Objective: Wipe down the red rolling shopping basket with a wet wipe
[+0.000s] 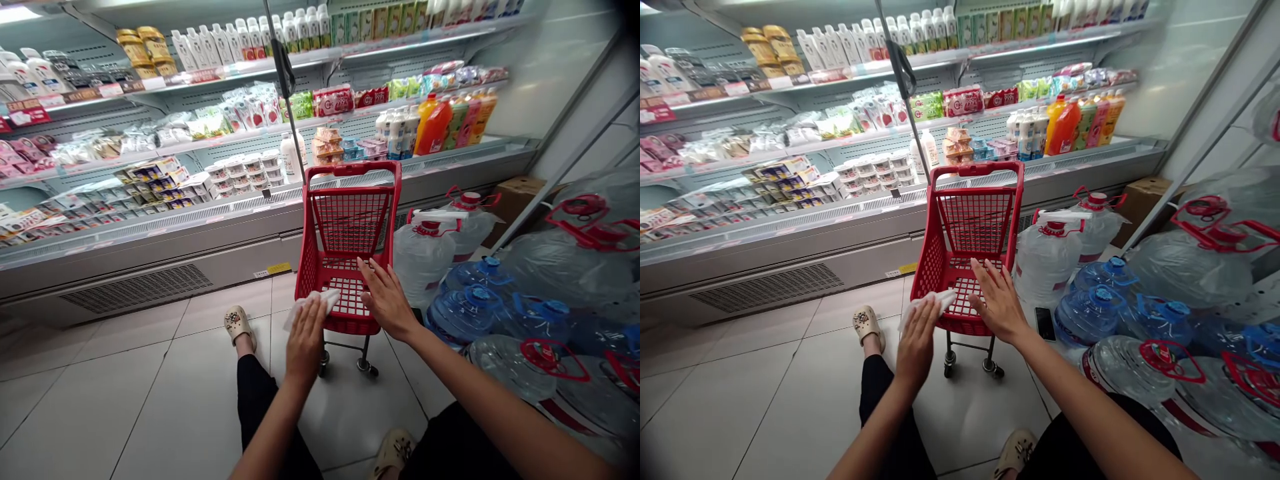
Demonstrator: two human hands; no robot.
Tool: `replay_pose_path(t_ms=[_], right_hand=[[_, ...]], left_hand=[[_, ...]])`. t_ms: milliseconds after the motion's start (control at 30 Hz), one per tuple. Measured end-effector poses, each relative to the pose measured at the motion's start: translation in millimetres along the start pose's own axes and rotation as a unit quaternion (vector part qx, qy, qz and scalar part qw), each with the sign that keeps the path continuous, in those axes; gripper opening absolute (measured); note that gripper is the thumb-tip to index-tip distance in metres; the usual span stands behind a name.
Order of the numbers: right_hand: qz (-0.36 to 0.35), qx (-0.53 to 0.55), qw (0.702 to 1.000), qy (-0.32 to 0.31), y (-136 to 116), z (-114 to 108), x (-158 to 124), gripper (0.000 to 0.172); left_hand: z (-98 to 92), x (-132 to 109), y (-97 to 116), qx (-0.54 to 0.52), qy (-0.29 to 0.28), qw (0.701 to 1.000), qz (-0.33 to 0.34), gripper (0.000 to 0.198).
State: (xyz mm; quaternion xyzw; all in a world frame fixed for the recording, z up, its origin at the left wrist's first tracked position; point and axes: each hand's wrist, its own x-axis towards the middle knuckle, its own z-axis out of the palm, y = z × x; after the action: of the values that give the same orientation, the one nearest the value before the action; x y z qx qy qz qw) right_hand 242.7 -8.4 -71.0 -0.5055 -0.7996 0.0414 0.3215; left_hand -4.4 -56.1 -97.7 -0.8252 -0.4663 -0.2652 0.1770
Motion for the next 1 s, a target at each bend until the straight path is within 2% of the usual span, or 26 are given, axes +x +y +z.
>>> replay_pose_path(t_ms=[100, 200, 267, 333, 400, 467, 533, 600, 700, 767, 833, 900, 1000], right_hand=[[-0.005, -0.002, 1.0, 0.012, 3, -1, 0, 0.071], [-0.05, 0.012, 0.999, 0.002, 5, -11, -3, 0.075], [-0.131, 0.019, 0.991, -0.026, 3, -20, -7, 0.082], [-0.212, 0.032, 0.976, -0.029, -2, -25, -13, 0.08], [-0.246, 0.047, 0.968, 0.012, -9, -28, -20, 0.064], [-0.246, 0.049, 0.966, 0.066, -17, -30, -25, 0.041], [-0.256, 0.04, 0.962, 0.083, -21, -36, -29, 0.023], [-0.265, 0.036, 0.959, 0.09, -18, -48, -31, 0.015], [-0.189, 0.029, 0.969, 0.157, -1, -68, -32, 0.021], [-0.109, 0.007, 0.978, 0.177, 15, -75, -35, 0.036], [-0.076, -0.02, 0.989, 0.128, 29, -72, -43, 0.054], [-0.075, -0.037, 0.995, 0.062, 34, -60, -56, 0.067], [-0.078, -0.056, 0.995, 0.031, 18, -35, -82, 0.073]], left_hand=[[8.3, 8, 42, -0.055, -0.006, 0.998, 0.01, 0.071], [7.3, 21, 58, -0.147, 0.0, 0.989, -0.003, 0.065], [2.7, 28, 53, -0.207, 0.006, 0.978, -0.001, 0.057], [-3.2, 32, 42, -0.233, 0.002, 0.972, 0.034, 0.044], [-9.1, 34, 31, -0.221, 0.004, 0.973, 0.074, 0.031], [-14.6, 37, 21, -0.192, 0.02, 0.977, 0.093, 0.027], [-20.0, 42, 12, -0.16, 0.031, 0.981, 0.107, 0.03], [-25.2, 48, 5, -0.12, 0.013, 0.985, 0.12, 0.039], [-30.3, 52, -3, -0.053, -0.057, 0.993, 0.093, 0.073], [-30.0, 51, -5, -0.03, -0.097, 0.993, 0.064, 0.088], [-27.4, 47, -5, -0.026, -0.112, 0.992, 0.047, 0.089], [-24.3, 44, -5, -0.03, -0.112, 0.993, 0.034, 0.088], [-21.7, 43, -3, -0.037, -0.105, 0.994, 0.025, 0.087]])
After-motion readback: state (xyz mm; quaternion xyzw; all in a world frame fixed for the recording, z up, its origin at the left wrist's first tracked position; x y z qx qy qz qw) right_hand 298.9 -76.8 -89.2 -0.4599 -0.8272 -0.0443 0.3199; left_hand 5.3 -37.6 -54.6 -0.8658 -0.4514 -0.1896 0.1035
